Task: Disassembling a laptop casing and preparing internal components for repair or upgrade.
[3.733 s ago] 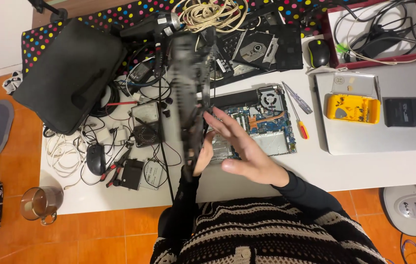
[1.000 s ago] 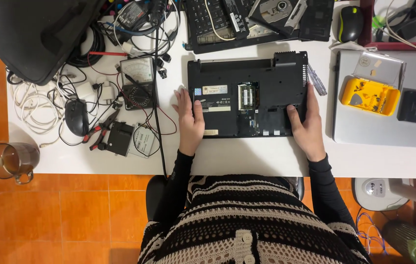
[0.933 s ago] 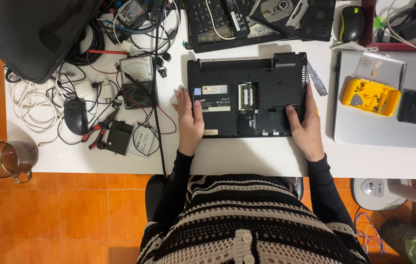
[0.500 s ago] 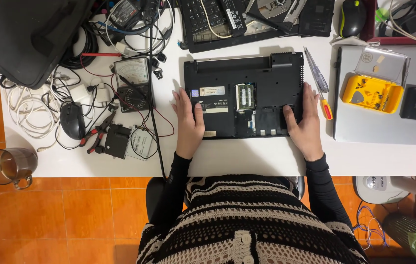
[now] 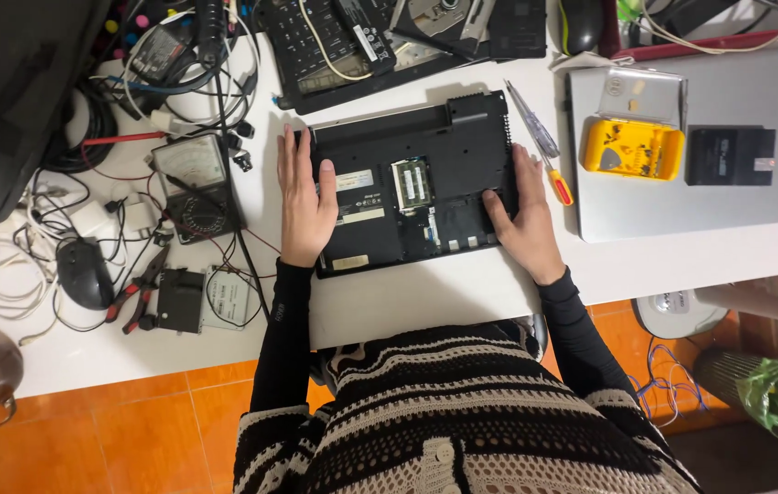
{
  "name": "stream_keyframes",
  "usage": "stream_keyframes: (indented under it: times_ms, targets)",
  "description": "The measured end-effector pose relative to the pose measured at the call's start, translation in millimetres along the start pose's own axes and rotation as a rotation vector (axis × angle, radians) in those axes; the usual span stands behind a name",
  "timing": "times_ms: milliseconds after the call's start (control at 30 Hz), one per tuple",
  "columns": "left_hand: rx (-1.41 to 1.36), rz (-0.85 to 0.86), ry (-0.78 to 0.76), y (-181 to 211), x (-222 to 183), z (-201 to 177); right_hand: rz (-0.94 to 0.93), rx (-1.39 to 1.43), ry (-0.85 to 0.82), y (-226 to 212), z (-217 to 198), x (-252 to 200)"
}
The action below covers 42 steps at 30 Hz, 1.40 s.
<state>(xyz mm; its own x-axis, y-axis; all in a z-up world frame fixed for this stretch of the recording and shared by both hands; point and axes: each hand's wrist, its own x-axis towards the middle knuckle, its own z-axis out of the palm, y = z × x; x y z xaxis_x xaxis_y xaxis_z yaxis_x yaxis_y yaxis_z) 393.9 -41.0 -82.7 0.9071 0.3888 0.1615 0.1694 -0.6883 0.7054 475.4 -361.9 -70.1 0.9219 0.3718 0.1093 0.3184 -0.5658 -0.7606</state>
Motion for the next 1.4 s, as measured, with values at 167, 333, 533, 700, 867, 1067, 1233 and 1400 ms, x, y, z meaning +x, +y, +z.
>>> stream_keyframes:
  times_ms: [167,333,533,700,867,1067,1233,1400]
  targets:
    - [-0.068,0.013,-0.011,-6,-1,6,0.000,0.006,-0.048,-6,-7,5]
    - [-0.079,0.048,-0.009,-13,10,3,-0.052,-0.051,-0.184,-19,-29,33]
    - [-0.145,0.052,0.166,-30,39,10,-0.202,-0.051,-0.123,-11,-11,81]
    - [-0.313,0.048,0.321,-27,45,8,-0.205,-0.006,-0.057,-7,6,98]
    - [-0.326,-0.002,0.341,-22,38,8,-0.175,0.063,-0.079,-14,2,93]
    - [-0.173,-0.031,0.374,-23,36,8,-0.169,0.045,-0.099,-15,3,95]
    - [-0.146,0.004,0.357,-22,39,8,-0.184,0.053,-0.126,-11,4,97]
    - [-0.113,-0.029,0.283,-24,35,9,-0.152,0.059,-0.158,-15,4,94]
